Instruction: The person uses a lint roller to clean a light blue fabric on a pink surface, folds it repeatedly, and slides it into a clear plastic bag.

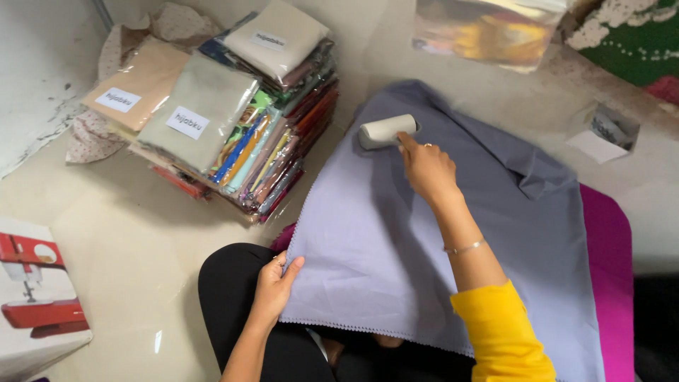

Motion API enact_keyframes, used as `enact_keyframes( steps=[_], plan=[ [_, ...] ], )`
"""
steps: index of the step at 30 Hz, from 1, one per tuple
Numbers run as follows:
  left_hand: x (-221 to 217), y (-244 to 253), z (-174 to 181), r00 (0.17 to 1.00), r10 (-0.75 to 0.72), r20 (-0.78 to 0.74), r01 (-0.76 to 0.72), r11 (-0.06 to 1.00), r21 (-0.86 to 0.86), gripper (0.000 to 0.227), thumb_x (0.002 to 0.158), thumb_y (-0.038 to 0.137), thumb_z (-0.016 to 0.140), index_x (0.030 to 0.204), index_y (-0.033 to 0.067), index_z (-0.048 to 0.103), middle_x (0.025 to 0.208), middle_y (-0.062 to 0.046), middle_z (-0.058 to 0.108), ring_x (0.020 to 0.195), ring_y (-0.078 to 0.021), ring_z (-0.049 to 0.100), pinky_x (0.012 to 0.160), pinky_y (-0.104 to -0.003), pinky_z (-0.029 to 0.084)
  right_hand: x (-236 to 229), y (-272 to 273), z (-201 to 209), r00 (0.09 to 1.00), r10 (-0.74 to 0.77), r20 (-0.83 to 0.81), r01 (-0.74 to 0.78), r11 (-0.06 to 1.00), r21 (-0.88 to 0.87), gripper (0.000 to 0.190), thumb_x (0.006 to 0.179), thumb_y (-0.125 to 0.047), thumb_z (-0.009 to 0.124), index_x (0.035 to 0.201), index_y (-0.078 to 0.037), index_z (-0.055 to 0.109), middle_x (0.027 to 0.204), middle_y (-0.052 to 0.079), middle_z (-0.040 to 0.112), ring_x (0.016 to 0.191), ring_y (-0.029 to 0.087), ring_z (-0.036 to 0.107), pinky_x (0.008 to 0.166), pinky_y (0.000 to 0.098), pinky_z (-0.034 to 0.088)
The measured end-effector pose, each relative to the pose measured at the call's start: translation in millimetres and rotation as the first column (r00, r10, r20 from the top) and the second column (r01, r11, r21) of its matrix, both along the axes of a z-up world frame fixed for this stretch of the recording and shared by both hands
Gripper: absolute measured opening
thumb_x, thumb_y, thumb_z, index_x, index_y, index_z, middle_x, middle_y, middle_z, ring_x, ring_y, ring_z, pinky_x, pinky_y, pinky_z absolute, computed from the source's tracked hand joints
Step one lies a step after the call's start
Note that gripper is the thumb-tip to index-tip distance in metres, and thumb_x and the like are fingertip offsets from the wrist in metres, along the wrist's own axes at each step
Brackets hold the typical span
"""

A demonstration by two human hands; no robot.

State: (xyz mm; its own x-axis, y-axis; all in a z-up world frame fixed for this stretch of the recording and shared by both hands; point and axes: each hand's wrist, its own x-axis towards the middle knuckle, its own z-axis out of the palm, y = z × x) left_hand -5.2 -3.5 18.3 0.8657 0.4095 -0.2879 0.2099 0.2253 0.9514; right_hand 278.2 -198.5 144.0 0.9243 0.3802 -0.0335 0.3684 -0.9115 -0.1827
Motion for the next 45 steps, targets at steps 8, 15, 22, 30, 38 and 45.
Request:
enact_keyframes(
  steps=[8,15,22,30,38,45],
  plan=[
    [1.0,0.9,-10.2,1.0,0.025,0.011,-0.025,1.0,-0.005,0.036,0.094,0.02,0.067,0.124,0.002,0.074,0.12,-0.006,0.077,0.112,-0.0132,0.067,0.101,-0.028,0.051,-178.4,-149.4,15.9,0.989,-0.145,-0.027,0.135,0.966,-0.221,0.05,0.105,-0.044,0.039,0.155,-0.05,0.039,0.079,0.011,0.055,0.067,0.049,0.058,0.057,0.0547,0.045],
    [0.3,2.2,0.1,0.999,0.028,-0.041,-0.027,1.0,0.014,0.034,0.095,0.019,0.066,0.123,0.0018,0.074,0.12,-0.006,0.077,0.112,-0.0143,0.067,0.1,-0.029,0.051,-198.3,-257.9,1.4,0.873,-0.485,0.053,0.468,0.801,-0.373,0.059,0.102,-0.045,0.042,0.159,-0.054,0.031,0.097,0.014,0.072,0.083,0.049,0.072,0.073,0.0608,0.054],
    [-0.7,2.2,21.4,0.997,0.023,-0.067,-0.02,0.998,0.052,0.041,0.094,0.019,0.063,0.132,0.002,0.069,0.131,-0.008,0.074,0.124,-0.0158,0.065,0.11,-0.03,0.048,-64.1,-295.6,0.9,0.849,-0.516,0.114,0.526,0.845,-0.098,0.045,0.109,-0.033,0.036,0.151,-0.025,0.05,0.106,0.04,0.068,0.096,0.067,0.062,0.079,0.0741,0.047],
    [-4.5,3.7,32.3,0.992,0.044,-0.119,-0.034,0.996,0.088,0.04,0.094,0.02,0.064,0.13,0.0029,0.071,0.127,-0.007,0.075,0.118,-0.0156,0.067,0.105,-0.029,0.05,-50.9,-306.6,-4.8,0.851,-0.518,0.084,0.523,0.851,-0.046,0.044,0.11,-0.033,0.035,0.151,-0.024,0.049,0.11,0.039,0.067,0.099,0.067,0.06,0.08,0.0741,0.046],
    [-5.6,4.2,19.3,0.997,0.049,-0.056,-0.047,0.998,0.04,0.036,0.096,0.018,0.064,0.127,-0.0004,0.07,0.123,-0.01,0.074,0.112,-0.0168,0.066,0.1,-0.031,0.052,-282.6,-325.1,-11.4,0.757,-0.652,0.044,0.644,0.733,-0.22,0.057,0.105,-0.039,0.043,0.163,-0.043,0.04,0.106,0.027,0.074,0.094,0.056,0.069,0.079,0.0591,0.051],
    [-6.6,3.4,26.8,0.998,0.039,-0.053,-0.037,0.999,0.03,0.036,0.097,0.02,0.063,0.127,0.001,0.068,0.124,-0.01,0.073,0.112,-0.0166,0.066,0.1,-0.031,0.053,-334.8,-328.7,-24.9,0.679,-0.706,0.2,0.733,0.639,-0.232,0.058,0.105,-0.042,0.051,0.161,-0.054,0.044,0.108,0.004,0.077,0.091,0.041,0.075,0.074,0.0512,0.056]
  ],
)
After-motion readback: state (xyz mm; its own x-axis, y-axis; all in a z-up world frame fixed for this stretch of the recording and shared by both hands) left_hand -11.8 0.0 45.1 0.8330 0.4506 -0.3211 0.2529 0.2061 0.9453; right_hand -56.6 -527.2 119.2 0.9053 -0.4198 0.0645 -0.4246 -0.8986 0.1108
